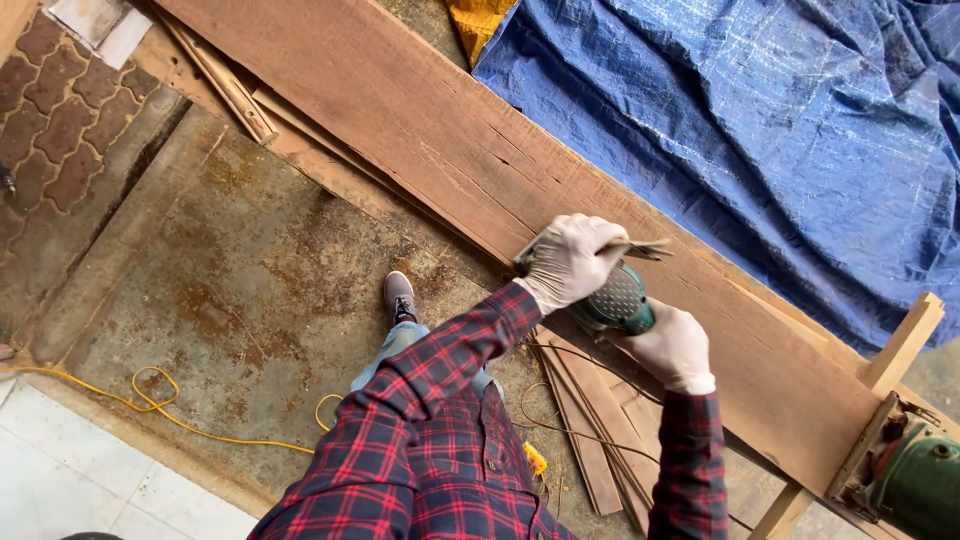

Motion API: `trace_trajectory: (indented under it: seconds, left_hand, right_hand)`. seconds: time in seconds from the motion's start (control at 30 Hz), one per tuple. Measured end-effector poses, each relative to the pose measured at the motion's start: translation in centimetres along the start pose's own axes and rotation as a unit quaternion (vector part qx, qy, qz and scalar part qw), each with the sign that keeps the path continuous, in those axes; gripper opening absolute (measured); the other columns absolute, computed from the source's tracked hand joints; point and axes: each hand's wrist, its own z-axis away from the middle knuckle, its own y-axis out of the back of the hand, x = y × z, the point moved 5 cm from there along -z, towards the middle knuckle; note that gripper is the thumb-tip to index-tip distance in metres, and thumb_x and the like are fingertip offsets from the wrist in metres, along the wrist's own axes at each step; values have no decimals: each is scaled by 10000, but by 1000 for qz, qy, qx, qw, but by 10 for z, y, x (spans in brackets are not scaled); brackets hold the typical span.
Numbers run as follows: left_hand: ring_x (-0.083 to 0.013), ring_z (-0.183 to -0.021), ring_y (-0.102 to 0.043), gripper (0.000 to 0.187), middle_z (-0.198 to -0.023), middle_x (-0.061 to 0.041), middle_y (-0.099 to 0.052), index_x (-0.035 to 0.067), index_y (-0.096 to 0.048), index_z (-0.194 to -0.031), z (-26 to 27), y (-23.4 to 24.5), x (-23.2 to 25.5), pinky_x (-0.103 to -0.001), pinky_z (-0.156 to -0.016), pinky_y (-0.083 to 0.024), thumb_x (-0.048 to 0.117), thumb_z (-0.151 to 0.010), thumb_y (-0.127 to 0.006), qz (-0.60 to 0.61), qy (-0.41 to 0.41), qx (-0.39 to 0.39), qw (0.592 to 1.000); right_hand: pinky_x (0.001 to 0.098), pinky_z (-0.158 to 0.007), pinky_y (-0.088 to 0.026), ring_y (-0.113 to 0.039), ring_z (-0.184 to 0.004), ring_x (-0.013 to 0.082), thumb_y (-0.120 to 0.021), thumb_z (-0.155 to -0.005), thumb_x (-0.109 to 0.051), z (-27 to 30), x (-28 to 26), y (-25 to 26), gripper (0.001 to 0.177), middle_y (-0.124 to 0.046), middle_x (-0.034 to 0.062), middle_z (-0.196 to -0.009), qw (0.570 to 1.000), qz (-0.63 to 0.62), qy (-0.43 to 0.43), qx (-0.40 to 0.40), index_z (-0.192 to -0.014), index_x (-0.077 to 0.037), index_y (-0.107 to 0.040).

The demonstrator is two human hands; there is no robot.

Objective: Sanding a long piece of wood using a handheld power sander.

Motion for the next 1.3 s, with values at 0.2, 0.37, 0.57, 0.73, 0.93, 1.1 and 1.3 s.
trace_trajectory:
  seconds: [0.2, 0.37, 0.57, 0.73, 0.93, 1.1, 1.3]
  left_hand:
    - [-241, -772, -713, 59, -858, -88, -742, 92, -710, -935, -6, 68, -34, -377, -734, -550, 134, -934, -751, 17, 12, 8, 1000]
    - [-318, -895, -732, 60, -936, -118, -747, 79, -738, -948, -12, 106, -46, -414, -817, -562, 86, -900, -774, 14, 27, 33, 999]
    - [-314, -913, -712, 97, -970, -113, -744, 57, -737, -995, -6, 101, -55, -408, -822, -545, 71, -921, -799, -7, 57, 4, 998]
    - [-300, -927, -721, 104, -988, -117, -743, 54, -726, -1017, -3, 64, -35, -393, -840, -556, 60, -929, -782, 46, 44, -3, 998]
    - [-254, -890, -731, 76, -965, -113, -748, 38, -723, -1031, 3, 18, -9, -354, -814, -565, 83, -976, -750, 97, 80, 35, 992]
    - [-203, -874, -743, 119, -962, -105, -759, 25, -728, -1067, 2, -9, 2, -316, -795, -573, 127, -1005, -726, 128, 120, 42, 984]
    - [-232, -867, -744, 128, -952, -115, -762, 36, -737, -1079, 2, -66, 37, -330, -784, -573, 118, -981, -729, 164, 133, 7, 977]
  right_hand:
    - [445, -805, -570, -752, -844, 316, -859, -649, -512, -14, -77, -8, 520, -773, 135, -876, 999, 24, 29, -12, -1054, -195, -787]
    - [502, -769, -565, -717, -831, 394, -746, -703, -319, -27, -105, -22, 477, -733, 202, -865, 998, 22, 61, 2, -1164, -196, -734]
    - [511, -772, -562, -709, -857, 404, -668, -740, -197, -33, -91, -46, 250, -735, 202, -868, 996, 22, 79, 22, -966, -113, -736]
    - [492, -765, -570, -725, -837, 392, -648, -734, -162, -14, -47, -37, 356, -740, 194, -860, 1000, 4, 19, 6, -1082, -135, -718]
    - [482, -791, -567, -725, -874, 381, -765, -777, -436, 28, 22, -18, 425, -750, 191, -917, 998, -27, -49, 31, -1125, -195, -730]
    - [451, -799, -571, -744, -893, 345, -841, -650, -592, 60, 91, -6, 566, -769, 138, -916, 988, -70, -119, 71, -1035, -187, -751]
    - [446, -804, -565, -743, -888, 343, -864, -628, -583, 85, 179, 6, 581, -773, 151, -898, 968, -77, -209, 111, -1004, -154, -757]
